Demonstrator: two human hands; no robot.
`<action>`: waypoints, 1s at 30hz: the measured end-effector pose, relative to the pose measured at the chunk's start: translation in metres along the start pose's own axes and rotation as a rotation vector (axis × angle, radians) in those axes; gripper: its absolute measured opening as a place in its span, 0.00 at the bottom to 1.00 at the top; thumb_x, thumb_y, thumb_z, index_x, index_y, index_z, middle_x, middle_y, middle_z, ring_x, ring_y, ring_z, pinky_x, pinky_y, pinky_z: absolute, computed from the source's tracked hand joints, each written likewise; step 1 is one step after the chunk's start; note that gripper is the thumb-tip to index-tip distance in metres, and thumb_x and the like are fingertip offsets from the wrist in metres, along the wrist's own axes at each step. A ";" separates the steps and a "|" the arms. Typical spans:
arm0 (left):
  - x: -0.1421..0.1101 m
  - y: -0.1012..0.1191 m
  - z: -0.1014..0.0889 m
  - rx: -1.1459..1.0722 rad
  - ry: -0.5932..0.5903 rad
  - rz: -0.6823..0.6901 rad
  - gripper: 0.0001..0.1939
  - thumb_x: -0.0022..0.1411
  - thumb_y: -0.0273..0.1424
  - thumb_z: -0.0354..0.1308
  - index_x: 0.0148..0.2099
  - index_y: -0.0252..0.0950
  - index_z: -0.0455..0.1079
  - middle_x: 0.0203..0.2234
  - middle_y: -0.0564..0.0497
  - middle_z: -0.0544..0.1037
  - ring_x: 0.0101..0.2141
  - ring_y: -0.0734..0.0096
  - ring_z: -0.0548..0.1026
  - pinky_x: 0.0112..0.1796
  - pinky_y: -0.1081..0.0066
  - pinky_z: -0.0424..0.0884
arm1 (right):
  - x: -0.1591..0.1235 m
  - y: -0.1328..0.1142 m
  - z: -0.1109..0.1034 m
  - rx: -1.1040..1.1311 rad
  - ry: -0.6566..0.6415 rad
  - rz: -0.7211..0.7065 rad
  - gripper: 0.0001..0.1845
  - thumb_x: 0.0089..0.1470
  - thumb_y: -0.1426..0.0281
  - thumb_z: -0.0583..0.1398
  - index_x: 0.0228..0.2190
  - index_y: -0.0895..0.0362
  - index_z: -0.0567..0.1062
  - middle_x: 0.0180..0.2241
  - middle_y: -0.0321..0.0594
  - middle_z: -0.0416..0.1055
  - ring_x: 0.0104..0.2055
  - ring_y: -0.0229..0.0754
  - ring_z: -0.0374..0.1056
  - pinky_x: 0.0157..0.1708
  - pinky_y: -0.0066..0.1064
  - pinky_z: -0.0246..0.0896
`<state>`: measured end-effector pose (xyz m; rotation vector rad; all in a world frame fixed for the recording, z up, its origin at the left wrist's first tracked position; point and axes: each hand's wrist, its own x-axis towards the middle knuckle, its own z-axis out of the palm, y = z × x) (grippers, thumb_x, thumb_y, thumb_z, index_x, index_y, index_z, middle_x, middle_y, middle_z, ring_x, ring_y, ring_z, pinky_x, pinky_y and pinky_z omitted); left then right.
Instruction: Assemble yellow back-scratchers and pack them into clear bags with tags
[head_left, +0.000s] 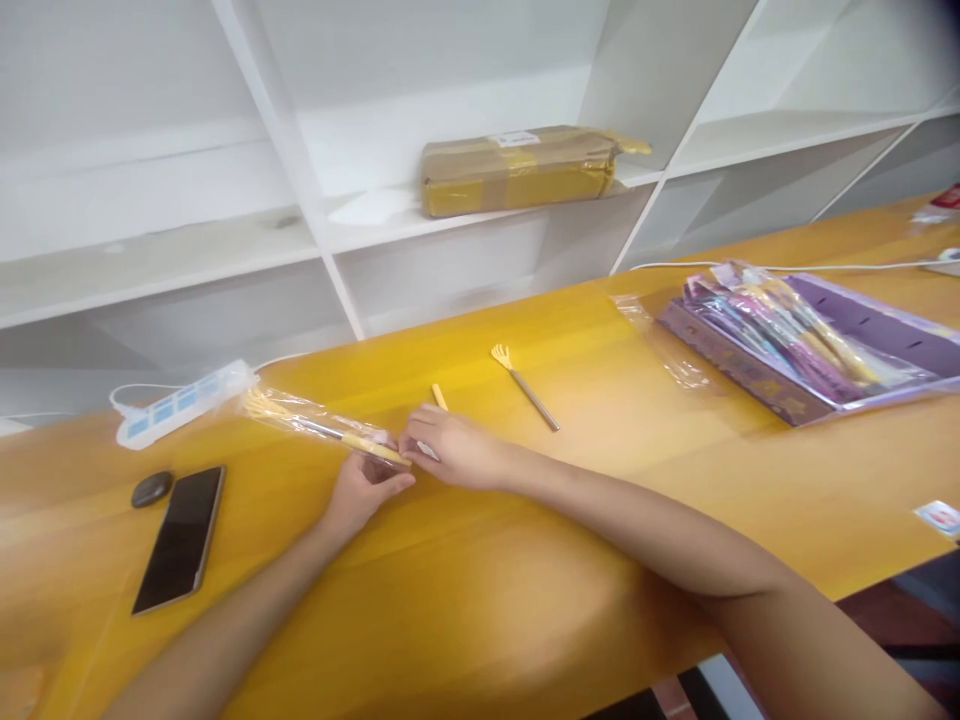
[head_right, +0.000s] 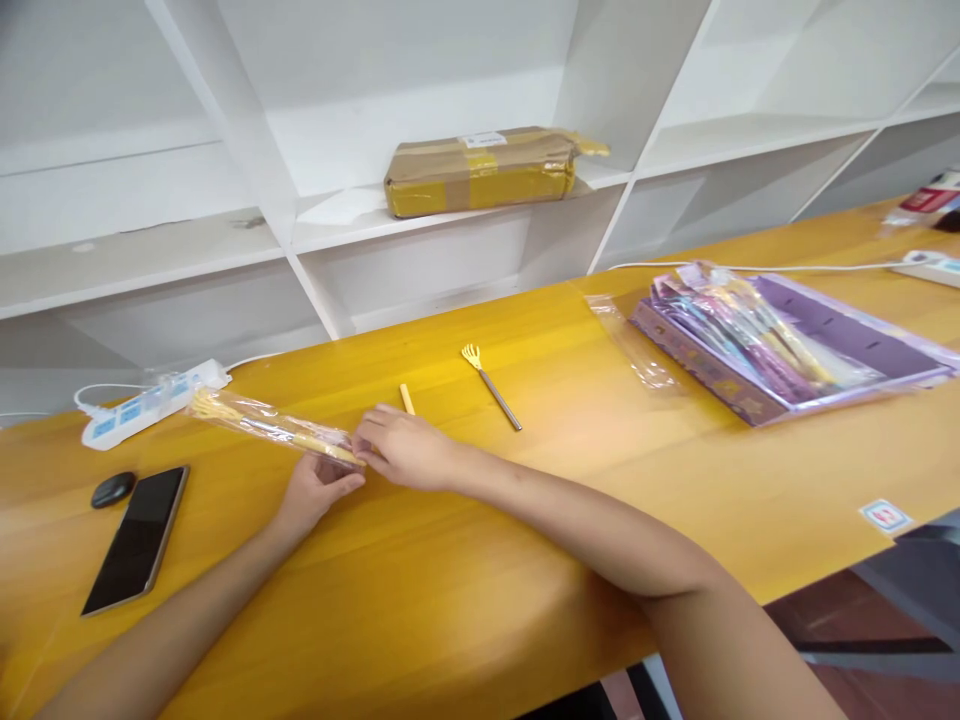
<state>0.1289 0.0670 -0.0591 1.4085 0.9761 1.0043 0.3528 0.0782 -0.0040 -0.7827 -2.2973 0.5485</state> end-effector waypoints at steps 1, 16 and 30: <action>0.000 -0.001 0.000 0.018 -0.006 -0.008 0.17 0.53 0.37 0.76 0.40 0.36 0.77 0.35 0.48 0.83 0.36 0.63 0.80 0.40 0.67 0.77 | 0.000 0.000 0.001 0.000 0.002 -0.001 0.03 0.67 0.72 0.61 0.38 0.58 0.74 0.40 0.44 0.74 0.43 0.43 0.67 0.43 0.33 0.64; -0.002 0.013 0.003 0.005 0.024 -0.082 0.19 0.57 0.40 0.74 0.44 0.36 0.73 0.33 0.52 0.79 0.29 0.69 0.76 0.36 0.68 0.76 | -0.001 0.026 0.018 0.577 0.040 0.263 0.23 0.57 0.56 0.70 0.44 0.58 0.71 0.38 0.37 0.71 0.32 0.34 0.68 0.31 0.26 0.63; -0.010 0.009 0.005 0.228 -0.084 -0.152 0.15 0.60 0.44 0.70 0.34 0.36 0.80 0.28 0.48 0.84 0.32 0.61 0.81 0.38 0.65 0.76 | -0.009 0.031 0.024 0.336 -0.052 0.019 0.20 0.72 0.58 0.56 0.33 0.59 0.75 0.32 0.38 0.71 0.35 0.36 0.67 0.38 0.26 0.60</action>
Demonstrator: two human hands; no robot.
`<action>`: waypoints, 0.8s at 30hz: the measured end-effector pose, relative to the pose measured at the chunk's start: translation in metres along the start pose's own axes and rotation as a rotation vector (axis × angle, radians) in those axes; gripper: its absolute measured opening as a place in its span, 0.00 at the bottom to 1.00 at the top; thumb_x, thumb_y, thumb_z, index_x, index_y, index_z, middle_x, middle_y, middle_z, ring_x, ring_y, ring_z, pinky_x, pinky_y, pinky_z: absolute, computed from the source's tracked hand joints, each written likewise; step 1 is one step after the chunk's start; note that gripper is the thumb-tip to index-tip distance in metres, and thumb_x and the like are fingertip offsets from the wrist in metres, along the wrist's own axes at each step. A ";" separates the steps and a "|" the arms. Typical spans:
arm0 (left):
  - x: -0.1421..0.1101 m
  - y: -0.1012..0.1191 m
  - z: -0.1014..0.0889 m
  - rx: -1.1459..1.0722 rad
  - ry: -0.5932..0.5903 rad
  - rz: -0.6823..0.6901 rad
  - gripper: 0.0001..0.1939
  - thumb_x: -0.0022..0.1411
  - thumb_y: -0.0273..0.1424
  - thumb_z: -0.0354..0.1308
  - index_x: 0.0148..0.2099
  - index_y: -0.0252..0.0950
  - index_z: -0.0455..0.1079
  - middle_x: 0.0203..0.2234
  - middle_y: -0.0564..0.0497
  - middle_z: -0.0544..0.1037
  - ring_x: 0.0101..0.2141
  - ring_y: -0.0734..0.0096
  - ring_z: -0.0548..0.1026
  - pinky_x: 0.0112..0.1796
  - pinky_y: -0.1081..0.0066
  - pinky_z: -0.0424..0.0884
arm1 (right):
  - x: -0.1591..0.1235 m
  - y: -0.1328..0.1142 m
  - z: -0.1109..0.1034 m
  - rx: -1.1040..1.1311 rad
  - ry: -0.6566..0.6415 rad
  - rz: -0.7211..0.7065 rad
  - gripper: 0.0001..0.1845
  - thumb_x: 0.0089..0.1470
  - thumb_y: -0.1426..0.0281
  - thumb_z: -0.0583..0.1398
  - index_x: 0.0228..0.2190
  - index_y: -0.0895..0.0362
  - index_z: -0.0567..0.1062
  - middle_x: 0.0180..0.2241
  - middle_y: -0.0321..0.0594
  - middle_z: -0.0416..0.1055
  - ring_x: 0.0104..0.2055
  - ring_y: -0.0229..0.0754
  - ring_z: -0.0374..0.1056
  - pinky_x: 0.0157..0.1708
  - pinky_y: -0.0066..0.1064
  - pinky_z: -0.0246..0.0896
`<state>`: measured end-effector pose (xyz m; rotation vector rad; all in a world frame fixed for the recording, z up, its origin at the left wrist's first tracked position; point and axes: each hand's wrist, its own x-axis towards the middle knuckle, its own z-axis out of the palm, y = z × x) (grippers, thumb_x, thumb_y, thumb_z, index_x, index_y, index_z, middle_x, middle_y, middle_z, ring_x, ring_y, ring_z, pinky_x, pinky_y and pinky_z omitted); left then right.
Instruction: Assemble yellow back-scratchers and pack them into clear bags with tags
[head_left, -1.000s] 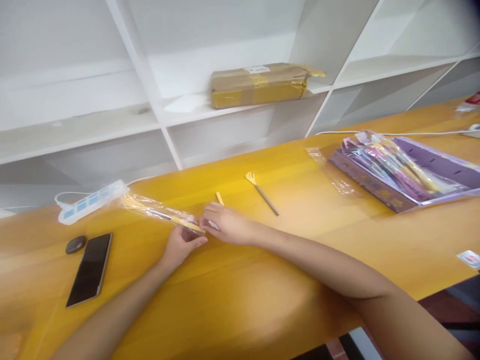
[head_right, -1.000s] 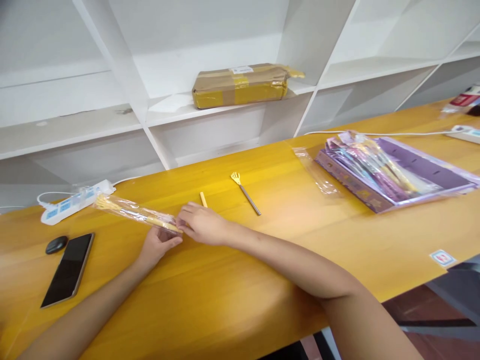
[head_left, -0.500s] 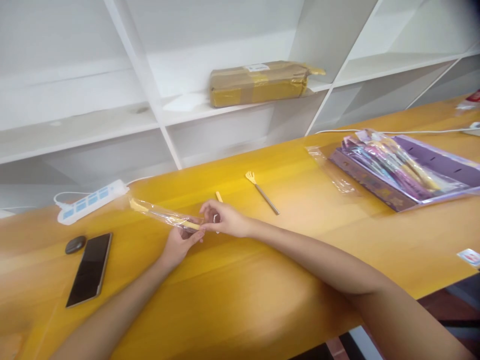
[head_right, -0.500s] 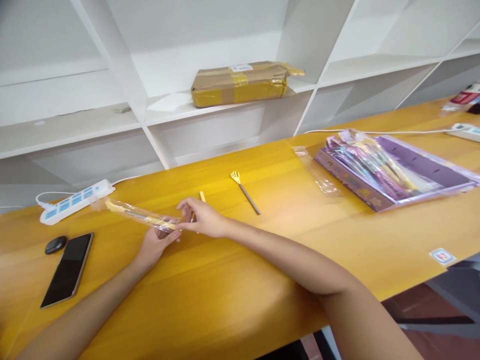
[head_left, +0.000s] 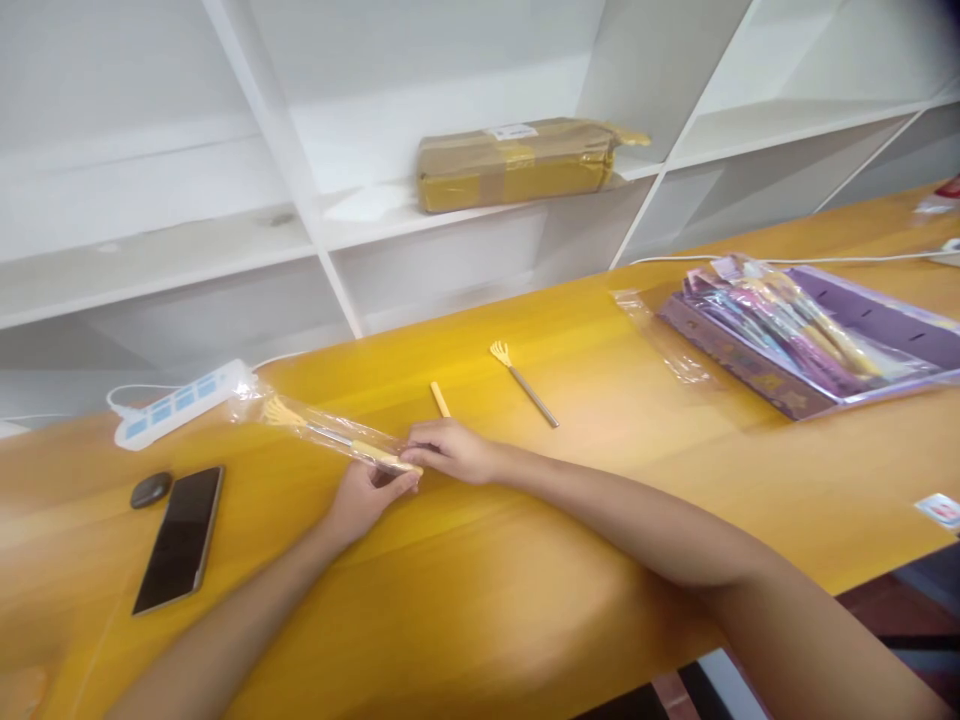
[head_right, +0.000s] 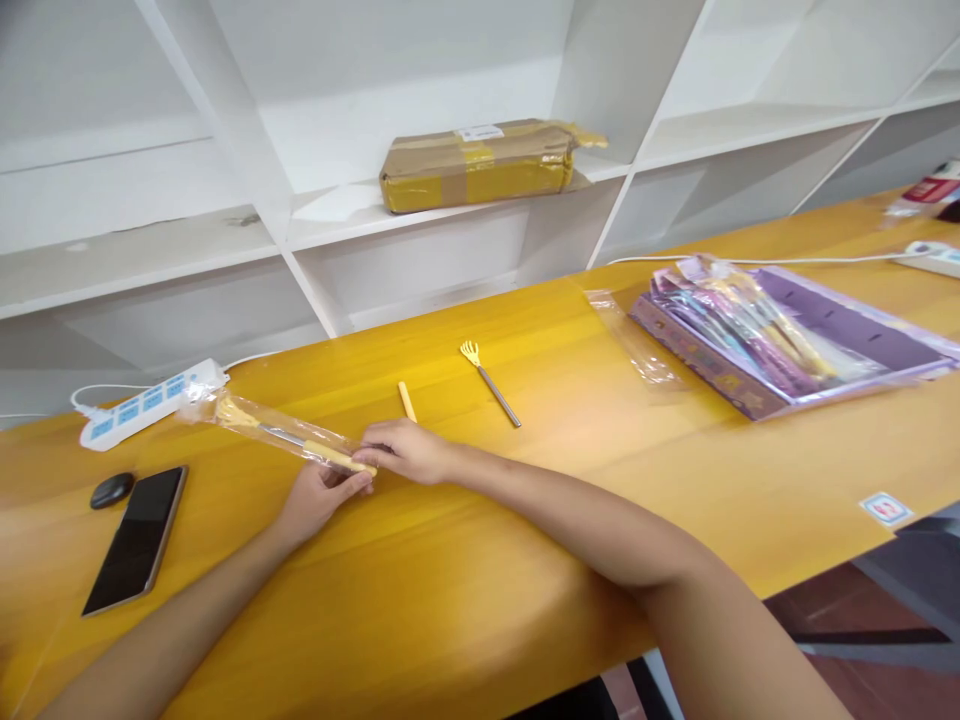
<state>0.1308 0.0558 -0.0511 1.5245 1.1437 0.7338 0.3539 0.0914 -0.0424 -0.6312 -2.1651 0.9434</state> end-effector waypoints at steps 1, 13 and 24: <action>0.000 0.000 -0.001 0.043 -0.013 -0.001 0.16 0.61 0.45 0.68 0.32 0.36 0.81 0.28 0.47 0.85 0.32 0.61 0.81 0.39 0.66 0.76 | 0.000 0.000 0.000 -0.013 0.009 0.002 0.19 0.72 0.59 0.56 0.34 0.59 0.76 0.32 0.39 0.72 0.36 0.36 0.68 0.39 0.26 0.60; -0.001 0.002 -0.007 0.108 -0.113 0.070 0.20 0.65 0.45 0.64 0.26 0.39 0.81 0.23 0.48 0.84 0.29 0.62 0.79 0.36 0.67 0.73 | -0.004 0.005 0.006 -0.004 0.011 -0.008 0.27 0.75 0.54 0.48 0.34 0.59 0.75 0.32 0.41 0.75 0.33 0.37 0.70 0.37 0.26 0.62; -0.003 -0.001 -0.010 0.041 -0.213 0.086 0.18 0.66 0.44 0.63 0.31 0.36 0.75 0.14 0.54 0.73 0.19 0.71 0.70 0.28 0.70 0.68 | -0.006 0.001 0.002 0.219 -0.073 0.085 0.31 0.71 0.48 0.51 0.28 0.59 0.71 0.23 0.35 0.67 0.27 0.34 0.63 0.32 0.25 0.59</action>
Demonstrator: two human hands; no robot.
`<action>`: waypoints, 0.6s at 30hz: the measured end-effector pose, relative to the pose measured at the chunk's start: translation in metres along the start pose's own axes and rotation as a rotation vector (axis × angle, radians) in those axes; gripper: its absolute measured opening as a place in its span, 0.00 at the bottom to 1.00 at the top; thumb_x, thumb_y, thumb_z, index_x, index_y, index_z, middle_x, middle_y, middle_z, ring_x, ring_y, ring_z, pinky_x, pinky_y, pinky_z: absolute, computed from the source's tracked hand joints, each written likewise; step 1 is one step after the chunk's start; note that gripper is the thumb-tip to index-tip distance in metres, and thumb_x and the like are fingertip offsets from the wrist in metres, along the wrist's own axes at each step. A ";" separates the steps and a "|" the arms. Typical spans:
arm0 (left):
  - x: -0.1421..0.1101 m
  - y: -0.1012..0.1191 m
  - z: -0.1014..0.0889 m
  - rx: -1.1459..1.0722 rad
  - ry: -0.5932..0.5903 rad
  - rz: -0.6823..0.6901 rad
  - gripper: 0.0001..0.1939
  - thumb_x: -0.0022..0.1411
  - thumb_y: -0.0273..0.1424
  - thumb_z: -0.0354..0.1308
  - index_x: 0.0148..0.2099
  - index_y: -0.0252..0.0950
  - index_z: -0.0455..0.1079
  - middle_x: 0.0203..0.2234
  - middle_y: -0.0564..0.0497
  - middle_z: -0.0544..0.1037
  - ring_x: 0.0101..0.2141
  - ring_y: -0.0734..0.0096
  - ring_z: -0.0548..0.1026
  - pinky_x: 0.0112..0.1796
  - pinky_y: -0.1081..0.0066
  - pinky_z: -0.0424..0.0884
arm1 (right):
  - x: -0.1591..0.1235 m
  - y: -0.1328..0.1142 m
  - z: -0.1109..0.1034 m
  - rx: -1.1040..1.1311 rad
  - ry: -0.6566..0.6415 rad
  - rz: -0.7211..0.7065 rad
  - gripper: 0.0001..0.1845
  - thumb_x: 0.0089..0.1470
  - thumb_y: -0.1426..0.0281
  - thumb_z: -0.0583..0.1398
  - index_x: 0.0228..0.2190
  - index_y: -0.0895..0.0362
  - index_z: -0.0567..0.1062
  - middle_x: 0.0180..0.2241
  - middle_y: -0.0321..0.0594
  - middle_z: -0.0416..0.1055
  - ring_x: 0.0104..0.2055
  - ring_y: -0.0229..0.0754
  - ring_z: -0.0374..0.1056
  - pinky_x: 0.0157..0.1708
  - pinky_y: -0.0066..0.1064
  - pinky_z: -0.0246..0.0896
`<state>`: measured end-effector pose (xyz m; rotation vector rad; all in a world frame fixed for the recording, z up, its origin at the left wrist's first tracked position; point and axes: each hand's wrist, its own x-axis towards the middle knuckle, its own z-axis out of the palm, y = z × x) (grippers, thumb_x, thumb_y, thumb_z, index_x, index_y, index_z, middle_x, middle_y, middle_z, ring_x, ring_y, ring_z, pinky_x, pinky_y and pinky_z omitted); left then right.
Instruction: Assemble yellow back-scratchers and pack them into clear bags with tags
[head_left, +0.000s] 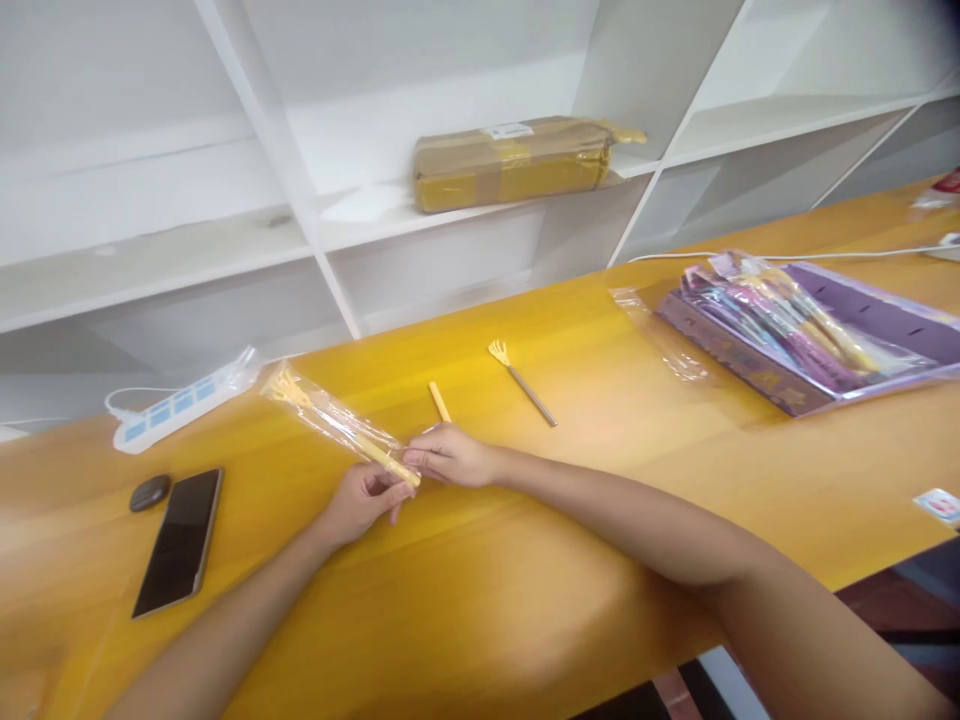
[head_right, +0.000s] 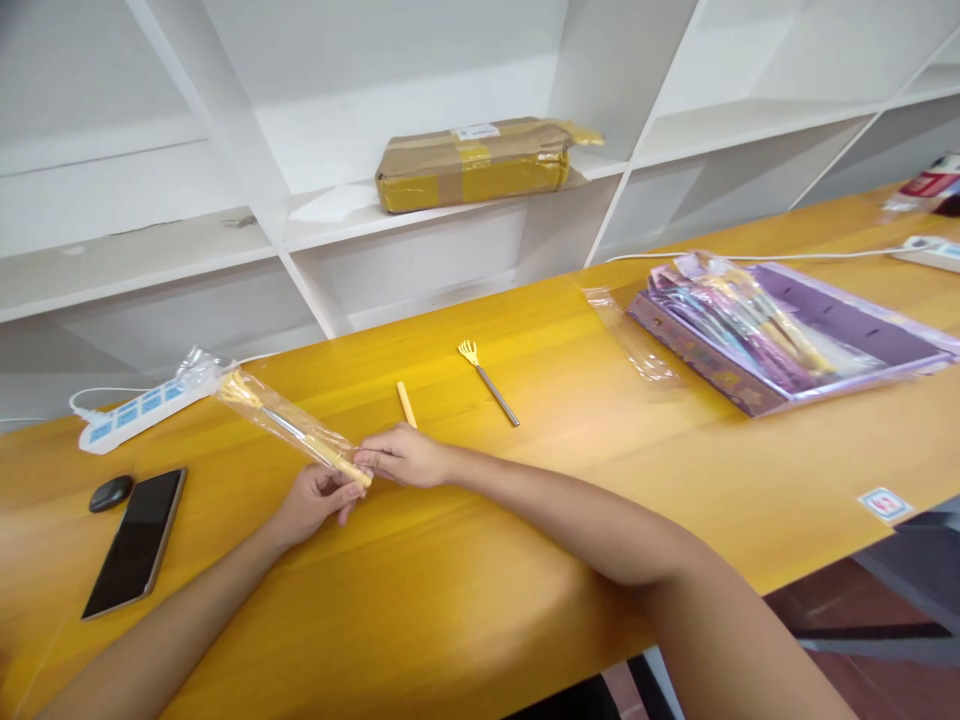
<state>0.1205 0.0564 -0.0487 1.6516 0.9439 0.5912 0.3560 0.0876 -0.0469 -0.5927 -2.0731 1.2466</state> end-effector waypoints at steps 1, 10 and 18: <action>-0.001 0.002 0.000 0.035 -0.048 0.003 0.17 0.66 0.43 0.63 0.30 0.36 0.75 0.15 0.54 0.73 0.19 0.71 0.69 0.26 0.71 0.66 | -0.001 -0.002 -0.002 0.090 -0.031 0.026 0.31 0.70 0.47 0.53 0.28 0.59 0.71 0.22 0.34 0.66 0.26 0.34 0.63 0.31 0.26 0.59; -0.005 0.025 0.003 0.241 -0.443 0.199 0.15 0.67 0.39 0.61 0.29 0.39 0.76 0.24 0.49 0.77 0.28 0.67 0.71 0.33 0.69 0.68 | 0.003 -0.014 0.002 0.477 0.168 0.211 0.29 0.60 0.45 0.64 0.35 0.61 0.76 0.25 0.35 0.69 0.22 0.32 0.61 0.21 0.25 0.57; 0.014 -0.007 -0.003 -0.493 0.415 0.148 0.13 0.68 0.44 0.62 0.42 0.41 0.68 0.34 0.53 0.75 0.34 0.69 0.74 0.40 0.70 0.71 | -0.003 -0.025 0.028 0.280 -0.149 0.374 0.27 0.59 0.47 0.65 0.31 0.60 0.77 0.25 0.34 0.74 0.22 0.32 0.66 0.22 0.23 0.62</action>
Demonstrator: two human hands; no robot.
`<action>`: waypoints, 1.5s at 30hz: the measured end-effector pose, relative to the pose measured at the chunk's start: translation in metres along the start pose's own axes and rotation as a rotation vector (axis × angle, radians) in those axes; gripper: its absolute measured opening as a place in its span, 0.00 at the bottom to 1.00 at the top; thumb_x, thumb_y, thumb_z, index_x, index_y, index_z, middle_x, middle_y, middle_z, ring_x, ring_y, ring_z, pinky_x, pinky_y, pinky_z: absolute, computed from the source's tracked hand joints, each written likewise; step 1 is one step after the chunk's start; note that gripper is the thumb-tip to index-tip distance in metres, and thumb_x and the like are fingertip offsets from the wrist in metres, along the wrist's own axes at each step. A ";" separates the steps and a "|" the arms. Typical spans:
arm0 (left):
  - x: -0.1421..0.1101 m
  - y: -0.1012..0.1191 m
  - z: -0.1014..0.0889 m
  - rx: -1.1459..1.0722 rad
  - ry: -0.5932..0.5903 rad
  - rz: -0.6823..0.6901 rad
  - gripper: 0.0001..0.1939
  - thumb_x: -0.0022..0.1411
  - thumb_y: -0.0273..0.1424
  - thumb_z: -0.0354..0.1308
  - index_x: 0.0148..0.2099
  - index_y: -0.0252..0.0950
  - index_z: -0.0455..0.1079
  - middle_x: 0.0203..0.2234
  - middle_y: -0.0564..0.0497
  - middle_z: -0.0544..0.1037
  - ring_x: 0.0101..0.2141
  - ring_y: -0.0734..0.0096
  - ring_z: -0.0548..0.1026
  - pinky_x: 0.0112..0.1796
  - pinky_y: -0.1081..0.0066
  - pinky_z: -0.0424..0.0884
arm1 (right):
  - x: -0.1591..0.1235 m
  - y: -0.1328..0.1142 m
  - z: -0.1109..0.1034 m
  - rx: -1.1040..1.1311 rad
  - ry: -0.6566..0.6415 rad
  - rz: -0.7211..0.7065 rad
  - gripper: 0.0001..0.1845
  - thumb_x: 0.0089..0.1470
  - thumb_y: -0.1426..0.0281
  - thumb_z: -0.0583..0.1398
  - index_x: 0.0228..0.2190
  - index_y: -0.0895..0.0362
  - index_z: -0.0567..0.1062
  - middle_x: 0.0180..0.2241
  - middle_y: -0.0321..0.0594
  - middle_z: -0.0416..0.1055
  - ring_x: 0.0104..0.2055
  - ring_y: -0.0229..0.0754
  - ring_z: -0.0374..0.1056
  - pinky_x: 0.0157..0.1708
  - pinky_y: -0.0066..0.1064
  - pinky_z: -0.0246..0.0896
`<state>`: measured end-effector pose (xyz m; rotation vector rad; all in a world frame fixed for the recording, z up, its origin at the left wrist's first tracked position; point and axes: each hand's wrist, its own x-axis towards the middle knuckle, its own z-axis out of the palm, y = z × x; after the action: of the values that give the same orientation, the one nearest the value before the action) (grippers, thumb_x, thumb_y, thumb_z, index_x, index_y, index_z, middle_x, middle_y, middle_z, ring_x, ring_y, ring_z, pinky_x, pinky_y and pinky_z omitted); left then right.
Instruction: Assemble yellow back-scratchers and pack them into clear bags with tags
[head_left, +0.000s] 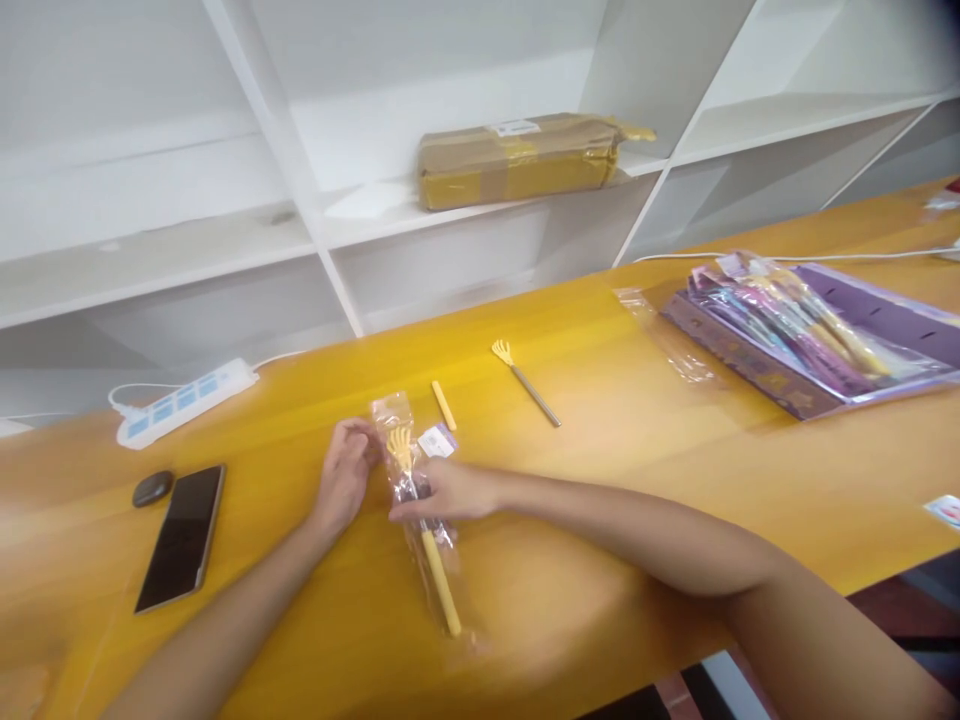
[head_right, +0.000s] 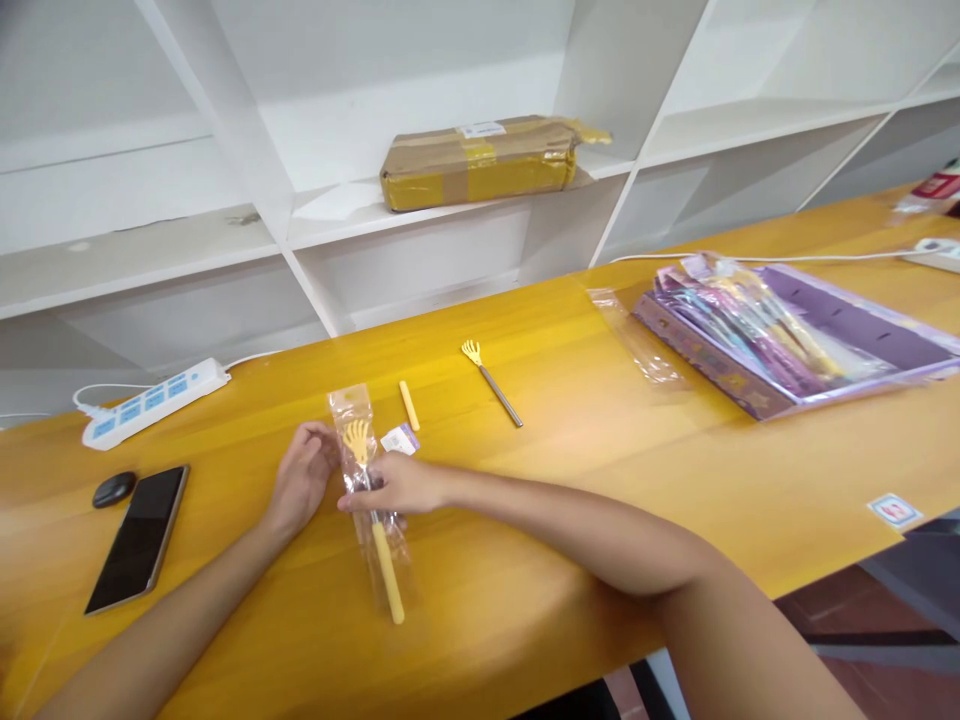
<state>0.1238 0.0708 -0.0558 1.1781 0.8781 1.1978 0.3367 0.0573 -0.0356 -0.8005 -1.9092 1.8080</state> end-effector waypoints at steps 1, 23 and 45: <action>0.002 0.000 0.000 -0.012 0.051 0.002 0.13 0.67 0.43 0.64 0.45 0.42 0.67 0.36 0.54 0.76 0.35 0.70 0.74 0.40 0.70 0.71 | -0.002 -0.003 0.003 -0.020 -0.055 0.042 0.27 0.59 0.47 0.65 0.30 0.60 0.76 0.23 0.33 0.73 0.21 0.32 0.67 0.22 0.22 0.62; 0.002 -0.003 -0.002 0.336 0.010 -0.045 0.20 0.66 0.33 0.63 0.60 0.42 0.74 0.35 0.53 0.76 0.35 0.70 0.74 0.39 0.72 0.70 | -0.017 -0.018 -0.086 -1.104 0.266 0.090 0.36 0.56 0.53 0.71 0.59 0.58 0.73 0.50 0.49 0.71 0.40 0.46 0.72 0.34 0.30 0.56; 0.005 -0.009 -0.005 0.327 0.013 -0.021 0.10 0.63 0.37 0.67 0.43 0.39 0.74 0.39 0.50 0.78 0.42 0.64 0.78 0.46 0.67 0.73 | -0.014 -0.019 -0.082 -0.637 0.097 -0.029 0.04 0.59 0.75 0.66 0.37 0.59 0.76 0.32 0.35 0.73 0.30 0.34 0.63 0.31 0.25 0.53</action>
<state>0.1219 0.0767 -0.0654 1.4187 1.1233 1.0717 0.3968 0.1118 -0.0076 -1.0220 -2.4379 1.1064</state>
